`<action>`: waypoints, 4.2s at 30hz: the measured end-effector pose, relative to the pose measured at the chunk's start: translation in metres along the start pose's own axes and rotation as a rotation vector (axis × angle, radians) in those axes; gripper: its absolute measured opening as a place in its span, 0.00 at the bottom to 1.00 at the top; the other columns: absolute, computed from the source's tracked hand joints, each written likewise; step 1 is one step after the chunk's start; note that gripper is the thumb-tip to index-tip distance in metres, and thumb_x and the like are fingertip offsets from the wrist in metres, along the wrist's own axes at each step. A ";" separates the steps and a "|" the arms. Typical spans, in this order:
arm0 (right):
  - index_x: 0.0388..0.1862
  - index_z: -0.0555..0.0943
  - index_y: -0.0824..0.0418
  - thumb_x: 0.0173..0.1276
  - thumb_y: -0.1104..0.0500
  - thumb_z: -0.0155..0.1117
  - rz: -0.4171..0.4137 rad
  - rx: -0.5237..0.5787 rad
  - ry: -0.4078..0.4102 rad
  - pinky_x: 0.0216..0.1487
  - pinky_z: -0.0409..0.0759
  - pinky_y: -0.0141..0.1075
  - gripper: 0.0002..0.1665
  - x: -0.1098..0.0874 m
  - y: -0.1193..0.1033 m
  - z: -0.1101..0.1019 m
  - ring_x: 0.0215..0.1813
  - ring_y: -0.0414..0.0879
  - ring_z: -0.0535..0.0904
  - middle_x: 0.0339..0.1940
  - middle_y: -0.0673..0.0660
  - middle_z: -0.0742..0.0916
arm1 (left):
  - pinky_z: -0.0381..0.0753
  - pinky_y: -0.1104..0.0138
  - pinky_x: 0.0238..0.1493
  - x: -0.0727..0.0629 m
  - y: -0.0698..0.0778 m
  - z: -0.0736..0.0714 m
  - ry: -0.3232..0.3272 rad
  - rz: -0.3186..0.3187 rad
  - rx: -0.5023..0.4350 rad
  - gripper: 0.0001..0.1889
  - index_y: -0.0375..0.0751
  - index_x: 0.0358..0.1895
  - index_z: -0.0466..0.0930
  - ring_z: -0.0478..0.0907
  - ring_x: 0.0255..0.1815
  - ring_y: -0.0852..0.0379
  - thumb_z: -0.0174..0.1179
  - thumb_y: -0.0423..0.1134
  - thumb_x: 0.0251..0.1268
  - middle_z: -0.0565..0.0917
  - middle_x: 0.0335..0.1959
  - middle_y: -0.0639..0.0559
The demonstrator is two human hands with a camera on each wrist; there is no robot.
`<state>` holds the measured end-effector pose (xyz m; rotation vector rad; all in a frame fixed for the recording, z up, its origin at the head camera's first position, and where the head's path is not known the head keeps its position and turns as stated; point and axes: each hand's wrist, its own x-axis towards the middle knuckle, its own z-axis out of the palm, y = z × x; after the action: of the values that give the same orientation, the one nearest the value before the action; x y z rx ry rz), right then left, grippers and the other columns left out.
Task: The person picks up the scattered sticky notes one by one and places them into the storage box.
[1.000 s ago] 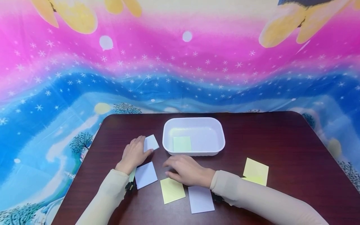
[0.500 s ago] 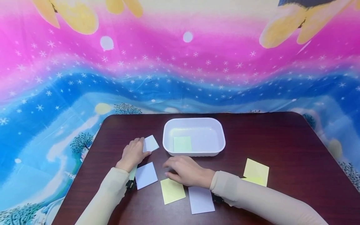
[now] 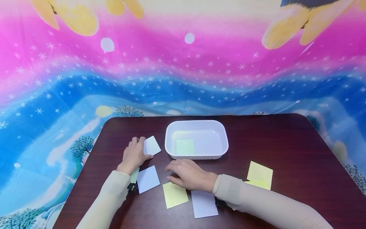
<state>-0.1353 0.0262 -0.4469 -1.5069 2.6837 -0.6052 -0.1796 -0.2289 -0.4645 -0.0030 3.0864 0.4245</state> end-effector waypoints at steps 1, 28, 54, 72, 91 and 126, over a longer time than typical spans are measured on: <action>0.53 0.85 0.54 0.75 0.51 0.61 -0.002 0.000 0.000 0.52 0.82 0.35 0.14 0.000 0.000 0.000 0.49 0.38 0.84 0.48 0.48 0.89 | 0.79 0.49 0.41 0.000 -0.001 0.000 0.003 0.001 -0.004 0.45 0.34 0.69 0.66 0.75 0.48 0.39 0.79 0.49 0.50 0.75 0.54 0.33; 0.53 0.85 0.54 0.74 0.51 0.62 -0.013 -0.013 0.004 0.52 0.82 0.34 0.14 0.003 -0.003 -0.002 0.50 0.37 0.84 0.48 0.46 0.89 | 0.80 0.50 0.34 -0.005 0.003 -0.016 0.154 0.075 -0.118 0.22 0.41 0.64 0.74 0.82 0.36 0.42 0.63 0.30 0.67 0.83 0.50 0.36; 0.54 0.85 0.56 0.75 0.51 0.62 -0.017 0.029 0.031 0.55 0.82 0.35 0.16 0.005 -0.001 -0.013 0.50 0.38 0.85 0.48 0.49 0.90 | 0.83 0.50 0.31 -0.019 0.021 -0.042 0.279 0.159 -0.127 0.20 0.42 0.61 0.77 0.84 0.37 0.42 0.63 0.30 0.67 0.84 0.48 0.38; 0.54 0.84 0.56 0.75 0.51 0.61 -0.006 0.047 0.034 0.54 0.82 0.37 0.15 0.000 0.000 -0.023 0.49 0.39 0.84 0.48 0.49 0.89 | 0.81 0.53 0.27 -0.029 0.027 -0.054 0.312 0.184 -0.113 0.20 0.43 0.61 0.77 0.82 0.32 0.45 0.62 0.28 0.67 0.84 0.47 0.40; 0.54 0.84 0.54 0.75 0.50 0.62 0.025 0.028 0.109 0.55 0.82 0.37 0.15 -0.008 0.008 -0.033 0.52 0.38 0.84 0.49 0.46 0.88 | 0.76 0.61 0.22 -0.036 0.039 -0.061 0.362 0.231 -0.121 0.19 0.44 0.59 0.78 0.78 0.24 0.51 0.64 0.29 0.67 0.85 0.44 0.43; 0.55 0.84 0.54 0.74 0.52 0.64 0.093 0.044 0.143 0.56 0.82 0.41 0.15 -0.031 0.026 -0.043 0.54 0.40 0.84 0.50 0.47 0.89 | 0.76 0.57 0.23 -0.035 0.071 -0.058 0.345 0.310 -0.128 0.17 0.47 0.57 0.79 0.78 0.24 0.49 0.64 0.29 0.67 0.85 0.43 0.45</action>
<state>-0.1482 0.0777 -0.4208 -1.3687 2.8049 -0.7906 -0.1469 -0.1757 -0.3889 0.4520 3.3984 0.7000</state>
